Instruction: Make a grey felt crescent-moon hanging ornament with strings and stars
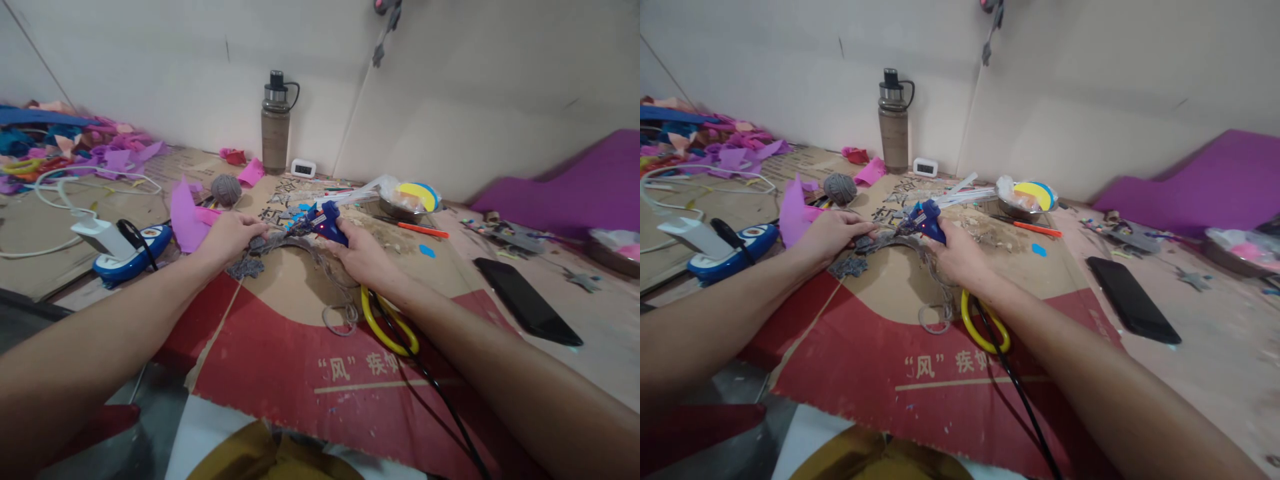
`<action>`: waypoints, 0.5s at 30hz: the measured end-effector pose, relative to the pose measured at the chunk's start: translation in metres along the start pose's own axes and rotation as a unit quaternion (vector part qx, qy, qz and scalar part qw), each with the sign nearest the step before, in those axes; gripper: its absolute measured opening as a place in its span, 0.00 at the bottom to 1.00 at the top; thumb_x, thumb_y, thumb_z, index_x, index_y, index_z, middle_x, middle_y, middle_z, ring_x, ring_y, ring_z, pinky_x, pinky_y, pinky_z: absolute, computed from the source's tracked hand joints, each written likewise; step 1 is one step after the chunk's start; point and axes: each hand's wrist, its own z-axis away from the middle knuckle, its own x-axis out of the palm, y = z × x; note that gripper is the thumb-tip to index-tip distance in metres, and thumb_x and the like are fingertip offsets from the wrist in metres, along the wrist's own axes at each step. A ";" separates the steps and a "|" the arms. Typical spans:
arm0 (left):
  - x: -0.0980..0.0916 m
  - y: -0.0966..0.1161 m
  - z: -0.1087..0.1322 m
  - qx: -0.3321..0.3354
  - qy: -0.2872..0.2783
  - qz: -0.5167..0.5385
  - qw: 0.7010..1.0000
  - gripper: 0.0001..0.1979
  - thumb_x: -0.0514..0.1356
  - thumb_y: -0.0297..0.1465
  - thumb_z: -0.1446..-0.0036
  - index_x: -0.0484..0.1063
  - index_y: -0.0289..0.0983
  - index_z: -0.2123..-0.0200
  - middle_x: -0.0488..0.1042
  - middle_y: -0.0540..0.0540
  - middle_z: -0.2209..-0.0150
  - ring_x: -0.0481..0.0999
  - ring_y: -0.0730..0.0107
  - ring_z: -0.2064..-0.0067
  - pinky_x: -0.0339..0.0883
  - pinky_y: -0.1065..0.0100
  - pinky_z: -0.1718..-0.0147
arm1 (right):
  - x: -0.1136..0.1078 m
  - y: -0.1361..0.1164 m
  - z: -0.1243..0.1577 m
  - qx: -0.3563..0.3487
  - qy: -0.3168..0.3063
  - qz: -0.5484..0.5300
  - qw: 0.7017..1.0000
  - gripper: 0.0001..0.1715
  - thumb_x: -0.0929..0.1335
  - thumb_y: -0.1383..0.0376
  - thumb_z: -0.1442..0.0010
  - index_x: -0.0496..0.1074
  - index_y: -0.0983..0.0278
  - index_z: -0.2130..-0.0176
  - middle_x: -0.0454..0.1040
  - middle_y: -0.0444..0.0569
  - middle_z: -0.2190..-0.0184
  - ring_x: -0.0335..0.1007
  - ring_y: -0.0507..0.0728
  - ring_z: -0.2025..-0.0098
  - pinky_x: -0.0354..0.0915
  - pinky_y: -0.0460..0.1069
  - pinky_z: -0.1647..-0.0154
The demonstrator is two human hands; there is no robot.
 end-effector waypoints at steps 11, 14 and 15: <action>0.000 -0.004 -0.002 0.003 -0.010 -0.004 1.000 0.14 0.61 0.41 0.51 0.80 0.36 0.74 0.77 0.46 0.74 0.62 0.74 0.77 0.53 0.70 0.77 | -0.006 -0.007 0.006 -0.013 -0.013 -0.027 0.999 0.21 0.65 0.62 0.41 0.69 0.66 0.49 0.74 0.54 0.53 0.70 0.62 0.51 0.63 0.58 0.47; -0.001 -0.004 -0.002 0.002 -0.014 -0.009 1.000 0.15 0.60 0.41 0.51 0.80 0.36 0.73 0.77 0.47 0.75 0.61 0.75 0.78 0.52 0.70 0.77 | -0.005 -0.009 0.007 -0.024 -0.016 -0.047 0.998 0.20 0.65 0.64 0.42 0.70 0.66 0.50 0.74 0.54 0.52 0.69 0.62 0.51 0.63 0.58 0.47; -0.001 -0.004 -0.002 0.001 -0.015 -0.011 1.000 0.15 0.60 0.41 0.51 0.80 0.36 0.73 0.76 0.47 0.75 0.61 0.75 0.78 0.51 0.70 0.78 | -0.005 -0.008 0.006 -0.028 -0.016 -0.053 0.998 0.20 0.65 0.65 0.42 0.70 0.66 0.50 0.74 0.54 0.52 0.69 0.62 0.51 0.63 0.58 0.47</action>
